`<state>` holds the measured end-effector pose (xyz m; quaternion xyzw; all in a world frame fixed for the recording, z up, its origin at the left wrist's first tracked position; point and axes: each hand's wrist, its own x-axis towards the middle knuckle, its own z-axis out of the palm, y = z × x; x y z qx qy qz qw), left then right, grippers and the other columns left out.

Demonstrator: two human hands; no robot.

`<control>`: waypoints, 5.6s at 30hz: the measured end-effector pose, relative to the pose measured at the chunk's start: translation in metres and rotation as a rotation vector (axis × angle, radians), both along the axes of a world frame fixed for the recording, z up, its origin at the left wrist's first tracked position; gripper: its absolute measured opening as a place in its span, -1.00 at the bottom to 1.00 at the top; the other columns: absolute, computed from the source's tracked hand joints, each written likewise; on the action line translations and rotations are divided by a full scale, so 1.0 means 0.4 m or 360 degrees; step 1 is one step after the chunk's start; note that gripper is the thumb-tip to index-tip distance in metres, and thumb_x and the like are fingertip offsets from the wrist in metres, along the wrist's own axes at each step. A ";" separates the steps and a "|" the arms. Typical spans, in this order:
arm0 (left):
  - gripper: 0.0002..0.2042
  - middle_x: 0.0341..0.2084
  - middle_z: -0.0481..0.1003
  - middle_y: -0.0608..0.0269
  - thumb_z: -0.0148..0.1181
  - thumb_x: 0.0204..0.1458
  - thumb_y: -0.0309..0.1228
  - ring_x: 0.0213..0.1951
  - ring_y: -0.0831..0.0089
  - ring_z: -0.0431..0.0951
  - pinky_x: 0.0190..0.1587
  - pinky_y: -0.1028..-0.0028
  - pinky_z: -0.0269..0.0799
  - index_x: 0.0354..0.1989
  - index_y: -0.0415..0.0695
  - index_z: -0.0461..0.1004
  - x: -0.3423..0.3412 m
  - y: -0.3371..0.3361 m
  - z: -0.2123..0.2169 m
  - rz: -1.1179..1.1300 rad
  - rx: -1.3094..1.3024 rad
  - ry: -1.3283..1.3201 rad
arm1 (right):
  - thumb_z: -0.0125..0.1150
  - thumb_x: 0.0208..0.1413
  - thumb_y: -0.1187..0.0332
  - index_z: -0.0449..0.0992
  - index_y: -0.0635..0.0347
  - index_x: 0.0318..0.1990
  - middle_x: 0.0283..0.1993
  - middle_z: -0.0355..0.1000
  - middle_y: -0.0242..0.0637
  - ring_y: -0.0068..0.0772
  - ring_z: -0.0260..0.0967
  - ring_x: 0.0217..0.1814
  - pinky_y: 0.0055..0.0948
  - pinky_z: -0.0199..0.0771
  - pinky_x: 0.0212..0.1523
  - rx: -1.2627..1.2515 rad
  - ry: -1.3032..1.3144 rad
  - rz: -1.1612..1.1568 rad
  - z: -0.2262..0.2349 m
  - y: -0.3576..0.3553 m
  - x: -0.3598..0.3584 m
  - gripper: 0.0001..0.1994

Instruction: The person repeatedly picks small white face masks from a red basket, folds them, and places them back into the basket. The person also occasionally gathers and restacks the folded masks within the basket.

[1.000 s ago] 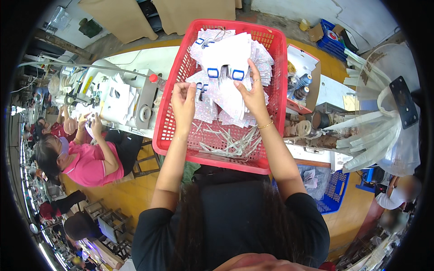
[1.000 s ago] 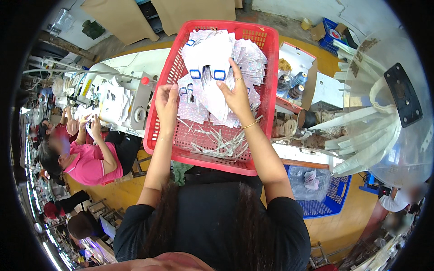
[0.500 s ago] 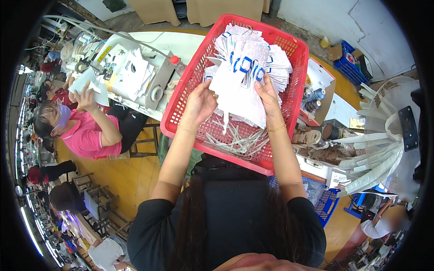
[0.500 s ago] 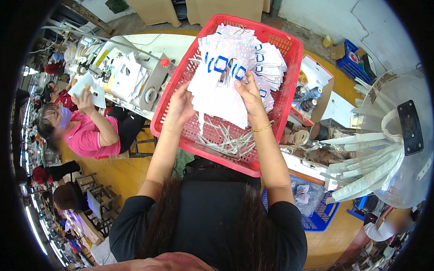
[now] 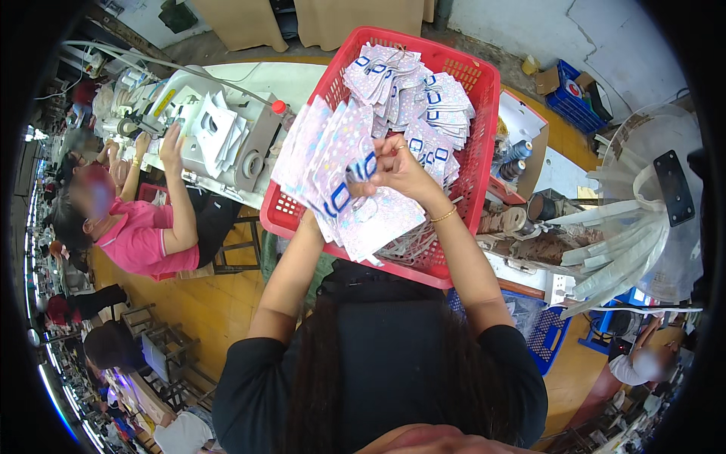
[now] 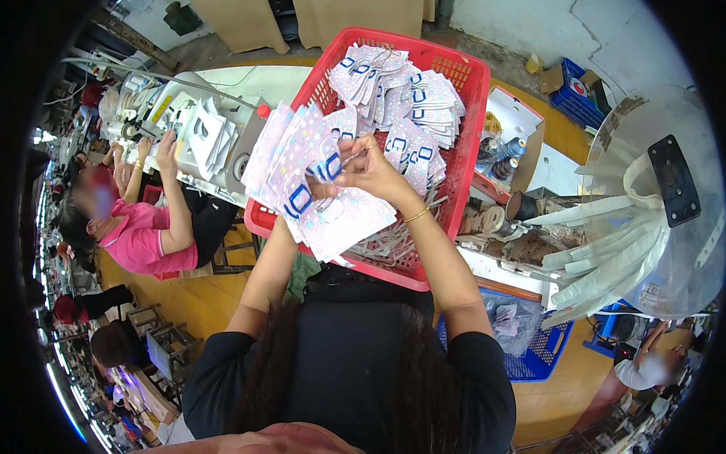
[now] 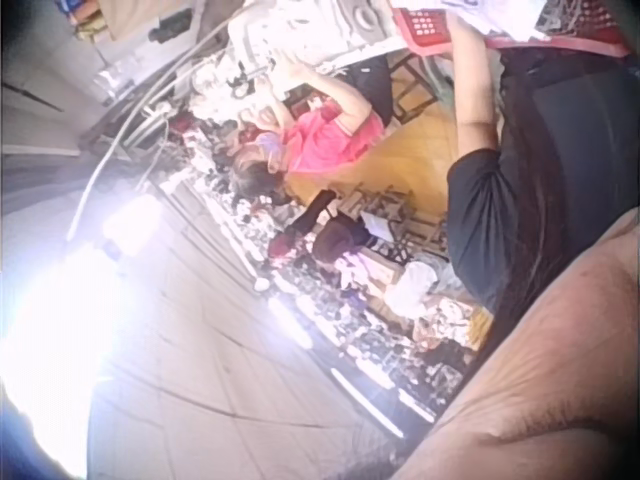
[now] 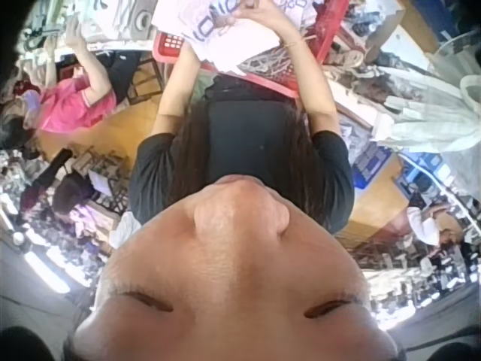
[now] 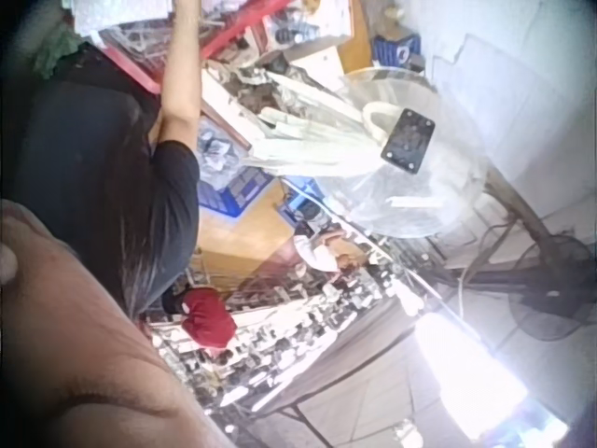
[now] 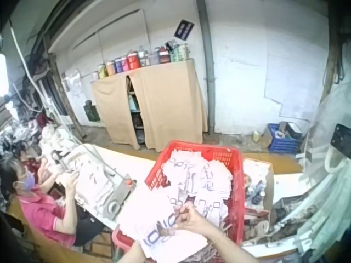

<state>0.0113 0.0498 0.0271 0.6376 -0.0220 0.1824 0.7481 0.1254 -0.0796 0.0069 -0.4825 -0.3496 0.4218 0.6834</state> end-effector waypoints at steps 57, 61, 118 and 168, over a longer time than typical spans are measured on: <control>-0.78 -0.49 0.52 0.12 0.30 -0.14 -0.52 -0.45 0.39 0.53 -0.37 0.47 0.45 -0.29 -0.26 0.45 0.015 0.083 -0.046 0.0014 -0.0849 0.0530 | 0.14 -0.19 0.54 -0.08 0.25 0.32 0.12 0.30 0.06 -0.11 0.38 0.06 -0.31 0.39 0.04 -0.1016 -0.0820 -0.1309 0.202 -0.280 0.106 -0.17; -0.68 -0.23 0.53 -0.03 0.31 -0.15 -0.53 -0.33 0.33 0.57 -0.36 0.42 0.51 -0.16 -0.26 0.46 0.013 0.058 0.009 -0.0057 -0.0881 0.0627 | 0.10 -0.16 0.62 -0.10 0.30 0.32 0.23 0.15 -0.07 -0.25 0.20 0.21 -0.34 0.30 0.14 -0.0535 -0.0179 -0.1202 0.310 -0.299 0.060 -0.20; -0.53 0.03 0.30 0.00 0.15 -0.02 -0.34 -0.08 0.26 0.44 -0.01 0.24 0.40 0.06 -0.27 0.26 -0.059 0.012 -0.043 -0.0411 -0.1549 0.0048 | -0.07 0.26 0.15 0.40 0.26 -0.04 -0.20 0.42 -0.25 -0.44 0.32 -0.04 -0.50 0.18 0.07 -0.0322 0.0482 -0.0643 0.174 -0.033 -0.145 -0.65; -0.52 -0.17 0.33 0.10 0.05 0.05 -0.21 -0.16 0.28 0.40 0.07 0.19 0.31 0.09 -0.22 0.26 -0.081 0.032 -0.071 -0.0352 -0.1817 -0.0195 | 0.05 0.11 0.59 0.42 0.11 -0.01 -0.28 0.47 -0.09 -0.19 0.42 -0.42 -0.36 0.40 -0.33 -0.0384 -0.1537 -0.0706 0.253 -0.044 -0.166 -0.71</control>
